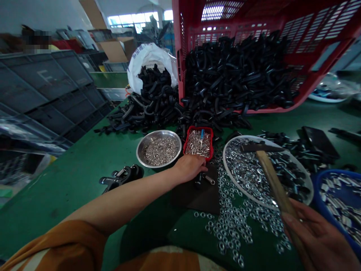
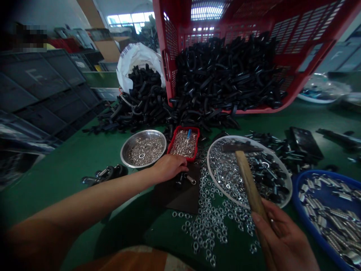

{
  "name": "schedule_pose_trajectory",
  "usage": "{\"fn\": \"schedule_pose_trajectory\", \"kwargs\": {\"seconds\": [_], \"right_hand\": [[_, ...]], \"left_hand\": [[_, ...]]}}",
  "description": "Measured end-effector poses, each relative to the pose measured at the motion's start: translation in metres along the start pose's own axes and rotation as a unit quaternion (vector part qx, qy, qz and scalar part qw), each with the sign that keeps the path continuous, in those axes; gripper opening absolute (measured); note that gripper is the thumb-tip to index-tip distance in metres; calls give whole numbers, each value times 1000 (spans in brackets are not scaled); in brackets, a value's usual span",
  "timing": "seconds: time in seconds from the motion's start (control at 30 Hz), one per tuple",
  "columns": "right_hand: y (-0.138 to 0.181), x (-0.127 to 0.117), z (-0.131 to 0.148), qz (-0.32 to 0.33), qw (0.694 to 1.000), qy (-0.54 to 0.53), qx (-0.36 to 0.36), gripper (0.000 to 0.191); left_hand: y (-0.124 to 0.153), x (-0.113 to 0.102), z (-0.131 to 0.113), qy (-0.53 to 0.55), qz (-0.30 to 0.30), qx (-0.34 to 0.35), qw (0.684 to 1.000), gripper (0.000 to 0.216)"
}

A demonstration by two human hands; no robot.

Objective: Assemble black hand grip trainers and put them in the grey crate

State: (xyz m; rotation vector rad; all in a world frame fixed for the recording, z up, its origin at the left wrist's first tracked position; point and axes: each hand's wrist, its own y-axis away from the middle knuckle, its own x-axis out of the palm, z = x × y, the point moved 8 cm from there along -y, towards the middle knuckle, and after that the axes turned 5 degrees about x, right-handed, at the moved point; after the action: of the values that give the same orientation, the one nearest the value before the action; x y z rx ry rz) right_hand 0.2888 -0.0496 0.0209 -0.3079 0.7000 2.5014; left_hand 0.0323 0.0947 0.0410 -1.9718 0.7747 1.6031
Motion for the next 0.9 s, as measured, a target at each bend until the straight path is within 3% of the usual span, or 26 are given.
{"fn": "schedule_pose_trajectory", "kwargs": {"seconds": [0.13,0.33,0.5,0.57,0.63,0.7,0.77,0.83,0.9], "right_hand": [[4,6,-6,53,997,4,-53,63],[27,17,10,50,984,23,-171,52],[41,37,12,124,952,126,-249,48],[48,42,14,112,918,192,-328,44],[60,45,24,55,859,248,-445,42],[75,54,33,22,783,289,-551,42],[85,66,40,21,719,326,-613,43],[90,72,45,36,682,357,-637,42],[92,69,47,34,678,371,-634,40]], "left_hand": [[11,5,-6,-57,-41,27,997,26],[11,7,-15,-64,-21,64,996,24],[27,-5,-3,-9,-66,29,997,38],[40,-5,2,-1,-74,13,997,59],[52,1,6,3,-62,-4,998,78],[59,8,9,14,-64,-27,997,81],[62,13,13,32,-87,-57,994,73],[62,17,16,44,-110,-82,990,70],[61,19,18,47,-118,-96,987,71]]}}
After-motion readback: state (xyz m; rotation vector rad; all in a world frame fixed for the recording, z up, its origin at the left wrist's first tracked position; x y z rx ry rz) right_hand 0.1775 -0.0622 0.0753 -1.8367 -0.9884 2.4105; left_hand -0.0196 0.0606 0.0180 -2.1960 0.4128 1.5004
